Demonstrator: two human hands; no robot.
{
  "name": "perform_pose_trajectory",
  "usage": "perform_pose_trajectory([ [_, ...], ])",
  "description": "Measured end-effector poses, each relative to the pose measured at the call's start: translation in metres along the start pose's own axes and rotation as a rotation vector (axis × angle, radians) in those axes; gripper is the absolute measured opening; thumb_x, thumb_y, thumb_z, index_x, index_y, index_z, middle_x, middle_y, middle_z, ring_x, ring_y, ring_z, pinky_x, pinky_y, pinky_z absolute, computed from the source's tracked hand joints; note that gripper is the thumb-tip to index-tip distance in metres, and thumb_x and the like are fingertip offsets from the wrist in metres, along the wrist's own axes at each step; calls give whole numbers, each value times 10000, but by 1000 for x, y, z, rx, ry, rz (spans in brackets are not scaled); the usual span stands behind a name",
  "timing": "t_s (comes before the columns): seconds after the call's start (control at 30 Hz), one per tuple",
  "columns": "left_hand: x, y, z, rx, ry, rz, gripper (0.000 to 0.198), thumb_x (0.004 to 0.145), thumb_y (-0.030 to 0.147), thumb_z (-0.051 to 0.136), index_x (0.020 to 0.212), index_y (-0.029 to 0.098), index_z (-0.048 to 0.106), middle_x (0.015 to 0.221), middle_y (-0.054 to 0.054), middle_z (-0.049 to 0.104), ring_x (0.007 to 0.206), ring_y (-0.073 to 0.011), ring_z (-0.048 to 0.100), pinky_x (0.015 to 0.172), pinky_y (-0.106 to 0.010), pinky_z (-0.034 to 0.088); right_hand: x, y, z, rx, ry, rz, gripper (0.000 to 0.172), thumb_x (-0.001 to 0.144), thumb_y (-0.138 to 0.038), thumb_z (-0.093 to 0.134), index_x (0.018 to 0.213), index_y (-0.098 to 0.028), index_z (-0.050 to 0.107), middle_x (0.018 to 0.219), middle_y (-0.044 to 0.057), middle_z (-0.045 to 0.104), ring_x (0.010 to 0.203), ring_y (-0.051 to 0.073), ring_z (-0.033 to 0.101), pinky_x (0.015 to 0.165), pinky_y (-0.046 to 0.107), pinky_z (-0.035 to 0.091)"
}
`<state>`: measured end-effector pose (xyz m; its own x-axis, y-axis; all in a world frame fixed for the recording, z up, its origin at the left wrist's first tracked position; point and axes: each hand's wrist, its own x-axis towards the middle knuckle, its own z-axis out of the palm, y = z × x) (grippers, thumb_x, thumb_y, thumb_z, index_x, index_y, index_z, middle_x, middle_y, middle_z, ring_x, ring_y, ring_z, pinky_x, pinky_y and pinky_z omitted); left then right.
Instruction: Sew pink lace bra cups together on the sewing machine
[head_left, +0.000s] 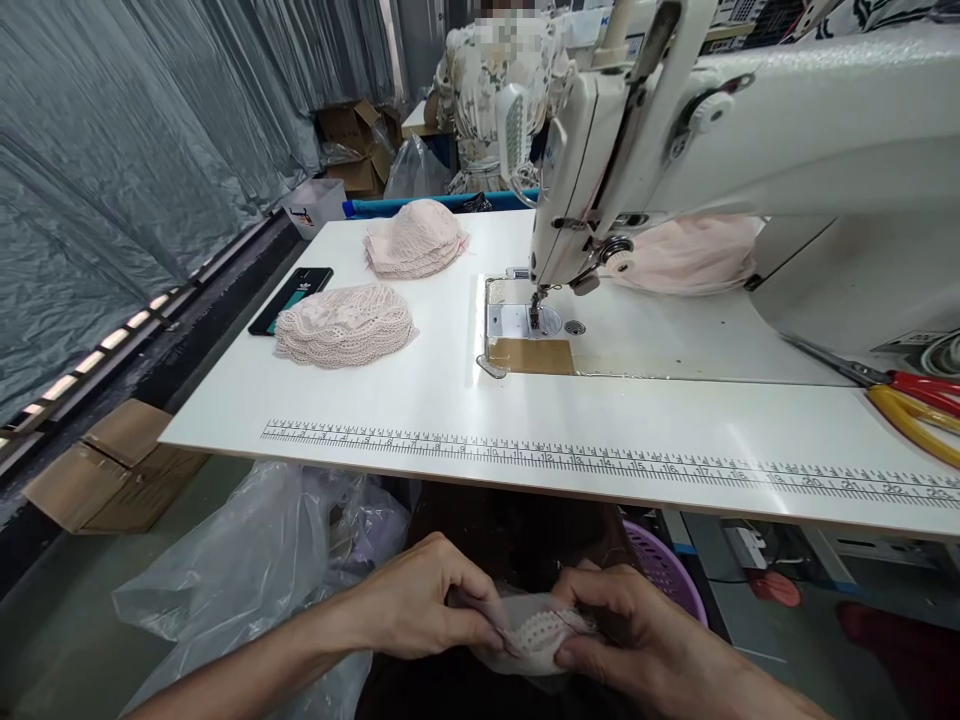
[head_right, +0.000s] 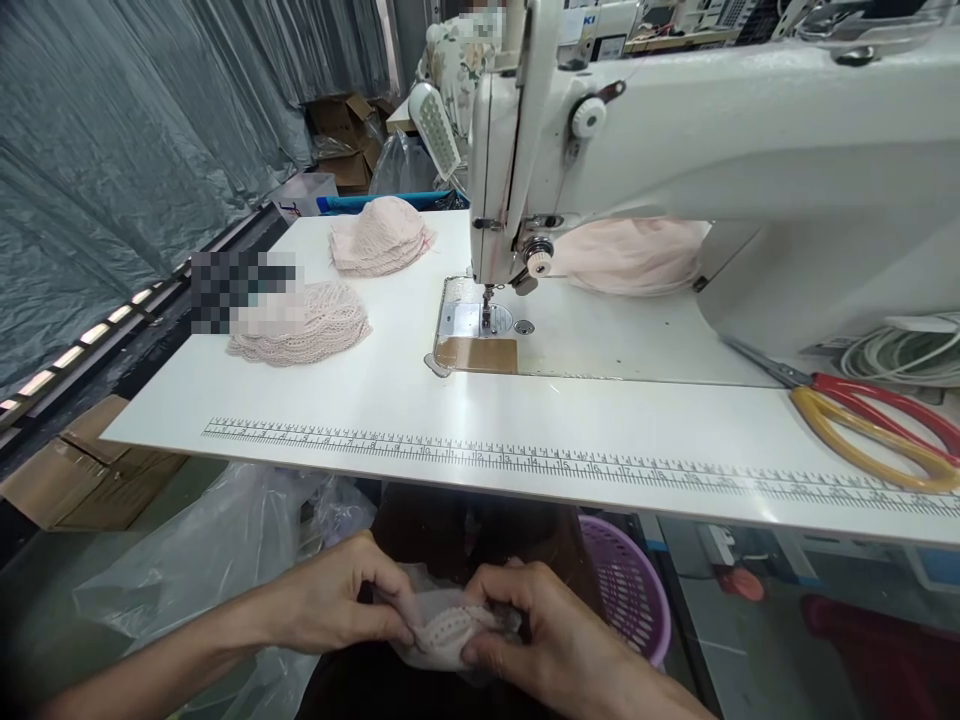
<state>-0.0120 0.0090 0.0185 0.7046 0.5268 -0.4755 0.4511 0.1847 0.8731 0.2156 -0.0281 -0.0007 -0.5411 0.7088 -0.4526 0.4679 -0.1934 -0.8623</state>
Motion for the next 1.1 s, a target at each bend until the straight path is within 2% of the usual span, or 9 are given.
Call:
perform_pose_trajectory([
  [0.1,-1,-1,0,18,2,-13,156,718,132,636,830,183,732,764,-15,713,727,-144,650,662,-183,461,0,-2,2,-60,25,-9,80,764,-250,572,712,-190,586,696,-24,531,690,127,474,602,206,357],
  [0.27,-3,1,-1,5,-12,-35,128,717,197,665,829,194,728,730,9,699,691,-118,622,640,-167,436,1,-4,1,-7,6,-33,165,792,-310,558,689,-184,585,677,-19,507,672,127,461,593,207,361],
  [0.43,3,0,5,-75,-4,-65,272,632,360,751,823,169,724,649,27,648,604,-94,555,553,-150,384,1,-6,-2,37,-9,-36,198,798,-352,552,698,-185,588,679,-14,507,644,124,459,559,203,357],
  [0.63,11,1,13,-97,47,-32,185,660,277,719,783,140,733,649,-1,655,616,-108,566,569,-162,402,2,-6,-2,68,-24,-47,216,774,-384,563,726,-175,589,648,-20,486,632,123,439,569,215,354],
  [0.73,10,1,12,-58,65,-47,173,659,263,715,770,130,727,649,-7,657,620,-114,577,563,-163,408,4,-6,0,68,-32,-28,153,756,-341,580,758,-187,578,676,-25,507,659,125,451,586,215,358],
  [0.93,9,0,13,3,87,-78,160,656,258,704,743,124,714,659,-16,667,641,-131,603,554,-167,420,4,-7,2,-88,14,23,96,735,-293,618,792,-226,581,725,-34,534,732,146,473,641,230,352],
  [1.1,10,2,14,55,101,-65,148,670,258,693,748,134,715,651,-4,659,629,-117,589,550,-160,407,4,-6,4,-152,49,27,112,792,-337,555,763,-232,581,726,-25,557,743,160,488,666,247,352],
])
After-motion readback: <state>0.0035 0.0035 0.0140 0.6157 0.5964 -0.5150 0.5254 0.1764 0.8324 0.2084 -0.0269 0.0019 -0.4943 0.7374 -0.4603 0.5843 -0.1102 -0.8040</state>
